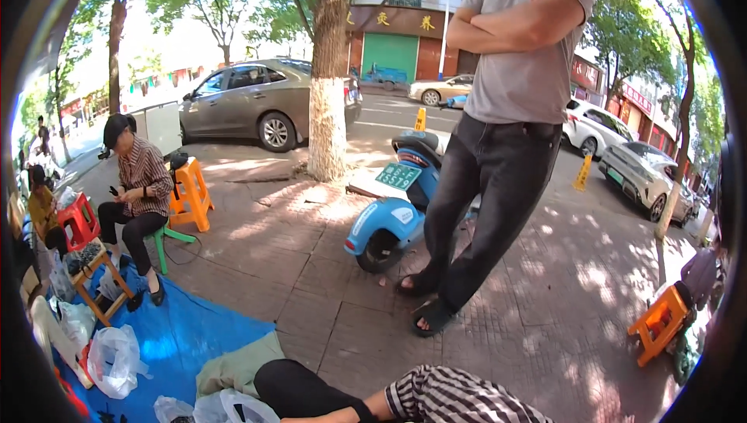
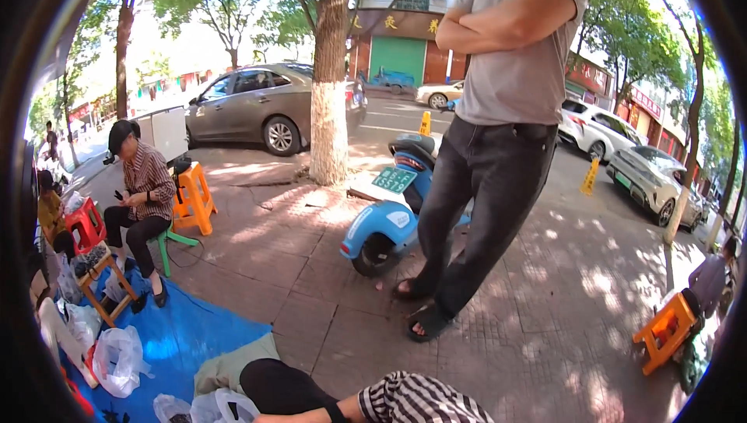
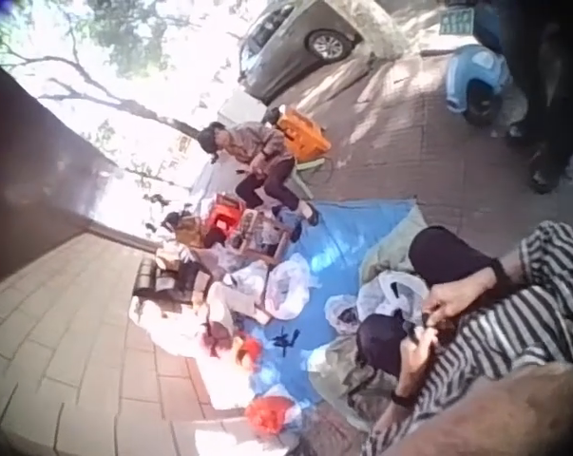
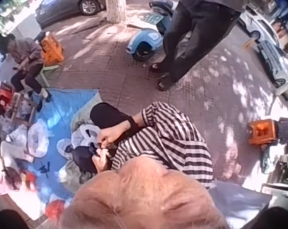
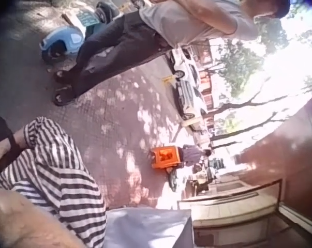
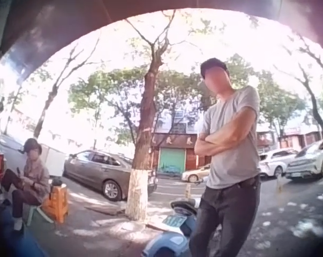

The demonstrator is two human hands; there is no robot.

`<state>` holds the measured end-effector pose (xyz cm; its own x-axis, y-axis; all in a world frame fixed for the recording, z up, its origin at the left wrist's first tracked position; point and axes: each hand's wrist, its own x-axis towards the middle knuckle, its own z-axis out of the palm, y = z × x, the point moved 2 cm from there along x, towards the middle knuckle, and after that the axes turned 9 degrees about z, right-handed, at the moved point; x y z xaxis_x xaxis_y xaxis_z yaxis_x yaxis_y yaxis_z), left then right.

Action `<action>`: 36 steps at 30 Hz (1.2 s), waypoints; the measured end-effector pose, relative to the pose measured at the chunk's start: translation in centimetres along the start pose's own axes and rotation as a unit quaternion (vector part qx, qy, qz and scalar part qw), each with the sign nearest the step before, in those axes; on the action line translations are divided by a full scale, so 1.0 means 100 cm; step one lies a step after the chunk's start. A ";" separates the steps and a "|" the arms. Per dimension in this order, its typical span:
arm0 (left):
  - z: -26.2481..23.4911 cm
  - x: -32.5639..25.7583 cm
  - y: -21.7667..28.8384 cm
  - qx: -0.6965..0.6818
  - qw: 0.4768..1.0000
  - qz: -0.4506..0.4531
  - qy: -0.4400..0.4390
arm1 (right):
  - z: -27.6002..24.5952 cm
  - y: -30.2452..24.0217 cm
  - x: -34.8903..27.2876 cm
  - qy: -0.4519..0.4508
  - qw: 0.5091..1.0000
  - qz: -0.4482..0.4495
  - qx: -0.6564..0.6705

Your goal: Assembling small plastic components onto a black shoe strap while seated outdoors.

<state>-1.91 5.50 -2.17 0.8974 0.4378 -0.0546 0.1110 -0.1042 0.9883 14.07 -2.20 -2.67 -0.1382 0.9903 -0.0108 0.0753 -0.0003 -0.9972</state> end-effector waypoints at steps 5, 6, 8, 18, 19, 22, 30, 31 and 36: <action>-0.003 -0.001 -0.017 -0.016 1.000 0.000 0.005 | 0.002 -0.016 0.001 0.034 0.992 0.029 -0.115; -0.001 -0.001 -0.013 -0.016 1.000 -0.001 0.004 | 0.003 -0.016 -0.001 0.035 0.991 0.059 -0.119; 0.002 -0.003 -0.007 -0.063 0.998 -0.009 0.014 | 0.001 -0.006 -0.001 0.022 0.995 0.069 -0.067; -0.010 -0.021 -0.004 -0.075 0.996 -0.013 0.054 | -0.010 0.107 0.010 -0.050 0.911 0.172 0.371; -0.017 -0.023 -0.008 0.021 0.996 0.086 0.026 | -0.009 0.109 0.007 -0.052 0.960 0.111 0.253; -0.024 -0.031 -0.015 -0.045 0.999 0.010 0.025 | -0.006 0.097 -0.007 -0.021 0.994 0.027 0.106; -0.030 -0.025 0.013 -0.171 0.974 -0.116 0.090 | -0.047 0.051 0.025 0.090 0.834 0.212 0.502; -0.038 -0.028 0.006 -0.163 0.975 -0.113 0.101 | -0.050 0.047 0.030 0.101 0.786 0.240 0.561; -0.058 -0.033 0.006 -0.148 0.973 -0.107 0.138 | -0.032 0.054 0.033 0.079 0.891 0.166 0.416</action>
<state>-7.28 9.16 -0.53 0.7133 0.6494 -0.2637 0.1180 0.2596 0.9585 17.17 1.54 -7.88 -0.1001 0.9233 -0.3708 -0.6802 -0.3355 -0.6517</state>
